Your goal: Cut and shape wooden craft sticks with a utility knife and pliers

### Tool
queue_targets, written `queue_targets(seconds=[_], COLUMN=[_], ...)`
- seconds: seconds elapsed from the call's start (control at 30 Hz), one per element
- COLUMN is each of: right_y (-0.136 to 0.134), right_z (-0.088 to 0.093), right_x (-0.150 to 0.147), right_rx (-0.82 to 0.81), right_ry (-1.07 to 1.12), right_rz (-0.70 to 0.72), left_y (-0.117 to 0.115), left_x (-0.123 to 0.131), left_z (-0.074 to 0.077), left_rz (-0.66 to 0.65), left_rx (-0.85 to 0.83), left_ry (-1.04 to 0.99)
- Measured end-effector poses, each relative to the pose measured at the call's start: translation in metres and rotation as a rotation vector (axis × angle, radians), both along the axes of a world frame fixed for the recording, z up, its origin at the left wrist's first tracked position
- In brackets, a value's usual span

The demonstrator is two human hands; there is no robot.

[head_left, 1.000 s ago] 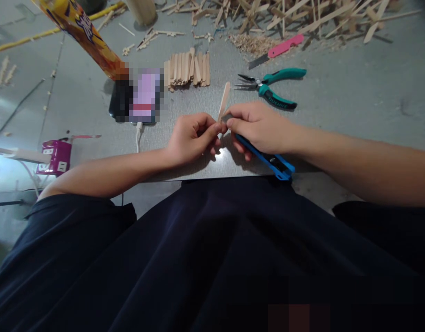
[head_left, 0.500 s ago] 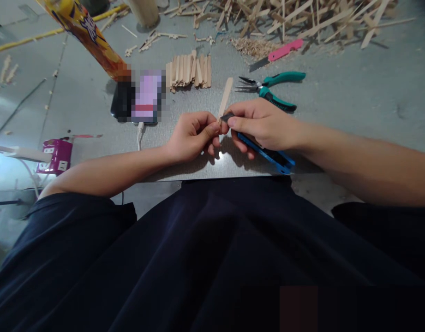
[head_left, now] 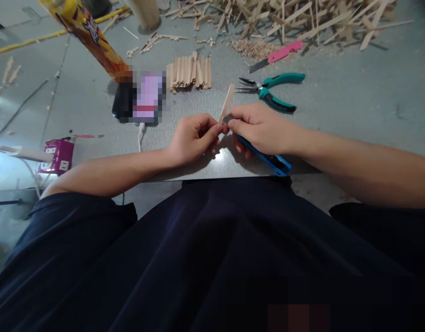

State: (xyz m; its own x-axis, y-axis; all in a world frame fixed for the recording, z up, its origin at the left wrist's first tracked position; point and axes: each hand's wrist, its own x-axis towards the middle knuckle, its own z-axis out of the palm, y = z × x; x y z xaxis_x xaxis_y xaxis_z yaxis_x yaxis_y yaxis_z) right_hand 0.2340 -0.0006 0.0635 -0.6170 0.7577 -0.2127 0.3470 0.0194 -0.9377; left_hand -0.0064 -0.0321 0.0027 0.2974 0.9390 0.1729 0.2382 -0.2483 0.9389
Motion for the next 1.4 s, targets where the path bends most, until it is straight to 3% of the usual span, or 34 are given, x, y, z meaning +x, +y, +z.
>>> queue_targets(seconds=[0.17,0.37,0.53,0.7,0.9,1.1,1.4], right_y=[0.004,0.007,0.010,0.017,0.017,0.017,0.016], right_z=[0.004,0.006,0.005,-0.003,-0.007,-0.001,-0.008], right_x=[0.002,0.005,0.006,0.006,0.005,0.004,0.005], right_rx=[-0.021,-0.059,-0.080,-0.155,-0.212,-0.178,-0.206], right_ry=[-0.011,-0.068,-0.075,0.062,0.194,0.160,0.115], right_rz=[0.040,0.062,0.070,0.123,0.079,0.034,0.046], left_y=[0.004,0.006,0.006,0.006,0.007,0.007,0.011], left_x=[-0.003,-0.007,-0.006,-0.006,-0.005,-0.004,-0.007], left_z=[0.001,0.006,0.004,0.000,0.000,0.004,0.001], left_rz=[-0.041,-0.077,-0.094,-0.142,-0.077,-0.080,-0.068], left_rx=[-0.046,0.041,0.047,-0.012,-0.024,-0.036,-0.092], left_ry=[0.003,0.148,0.081,0.000,-0.005,-0.033,-0.039])
